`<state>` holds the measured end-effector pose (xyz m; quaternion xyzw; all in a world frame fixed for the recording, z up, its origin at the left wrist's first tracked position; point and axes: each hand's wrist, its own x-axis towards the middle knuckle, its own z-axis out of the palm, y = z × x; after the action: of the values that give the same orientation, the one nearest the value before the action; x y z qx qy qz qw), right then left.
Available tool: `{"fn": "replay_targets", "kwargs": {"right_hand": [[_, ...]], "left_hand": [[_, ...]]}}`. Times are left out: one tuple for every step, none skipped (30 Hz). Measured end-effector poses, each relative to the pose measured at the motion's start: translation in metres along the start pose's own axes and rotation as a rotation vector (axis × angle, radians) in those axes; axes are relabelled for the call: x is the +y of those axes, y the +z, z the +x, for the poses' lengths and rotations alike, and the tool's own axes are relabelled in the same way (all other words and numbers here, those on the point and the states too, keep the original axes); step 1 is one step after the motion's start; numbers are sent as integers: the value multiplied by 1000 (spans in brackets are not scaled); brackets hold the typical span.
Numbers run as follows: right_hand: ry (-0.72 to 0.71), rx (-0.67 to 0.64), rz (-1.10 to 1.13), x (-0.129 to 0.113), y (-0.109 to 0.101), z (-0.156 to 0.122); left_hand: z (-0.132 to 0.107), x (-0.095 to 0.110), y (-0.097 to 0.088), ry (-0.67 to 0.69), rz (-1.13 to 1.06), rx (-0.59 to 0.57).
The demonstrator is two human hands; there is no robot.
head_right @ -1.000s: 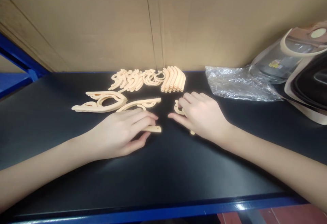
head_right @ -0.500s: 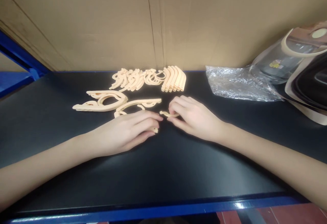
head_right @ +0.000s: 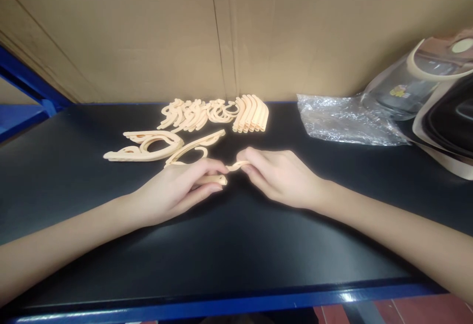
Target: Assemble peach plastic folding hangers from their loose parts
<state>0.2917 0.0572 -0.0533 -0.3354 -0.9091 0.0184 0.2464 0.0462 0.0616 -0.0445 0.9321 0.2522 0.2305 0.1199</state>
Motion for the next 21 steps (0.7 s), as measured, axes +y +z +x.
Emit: {"fn": "replay_targets", "kwargs": {"right_hand": [[6,6,-3,-1,0,0],[2,9,-5,-2,-1,-1],[-6,10,-9,-4,-1,-1],[-12,10,-15,-6,-2,-1],[-15,7,-22,-7,-2,-1],[-15,1,-25,-9,-2,-1],[-11,-5,-23,-10,-3,-1],[-7,-9,-17,-11,-3,-1],[-7,-12,-7,-11,-3,-1],[-9,-13,4,-11,-3,-1],[-13,-15,15,-11,-3,-1],[-16,-18,29,-11,-3,0],[-20,-23,46,-10,-3,0],[-24,-34,67,-9,-3,0],[-30,-46,90,-9,-3,0],[-35,-58,112,-8,-3,0],[-39,-69,132,-7,-3,0],[-42,-79,150,-7,-2,0],[-43,-88,165,-7,-2,1],[-46,-95,180,-7,-2,1],[-51,-98,194,-7,-2,1]], "left_hand": [[0,0,0,-11,-16,1],[0,-1,0,-22,-25,0],[0,-1,0,-35,-29,-6],[0,-1,0,-46,-32,-13],[0,-1,0,-54,-34,-20],[0,-1,-1,-62,-35,-25],[0,-1,-1,-71,-38,-30],[0,0,-1,-80,-46,-36],[0,0,-1,-89,-56,-39],[0,0,-1,-98,-65,-40],[0,1,-2,-111,-73,-43],[0,2,-2,-121,-78,-45],[0,2,-2,-128,-79,-49],[0,3,-2,-133,-76,-52],[0,3,-3,-135,-71,-56],[0,4,-3,-136,-68,-61],[0,4,-3,-136,-70,-66],[0,4,-3,-136,-75,-69],[0,5,-3,-138,-83,-70],[0,5,-3,-139,-92,-71],[0,5,-3,-139,-99,-74]]}}
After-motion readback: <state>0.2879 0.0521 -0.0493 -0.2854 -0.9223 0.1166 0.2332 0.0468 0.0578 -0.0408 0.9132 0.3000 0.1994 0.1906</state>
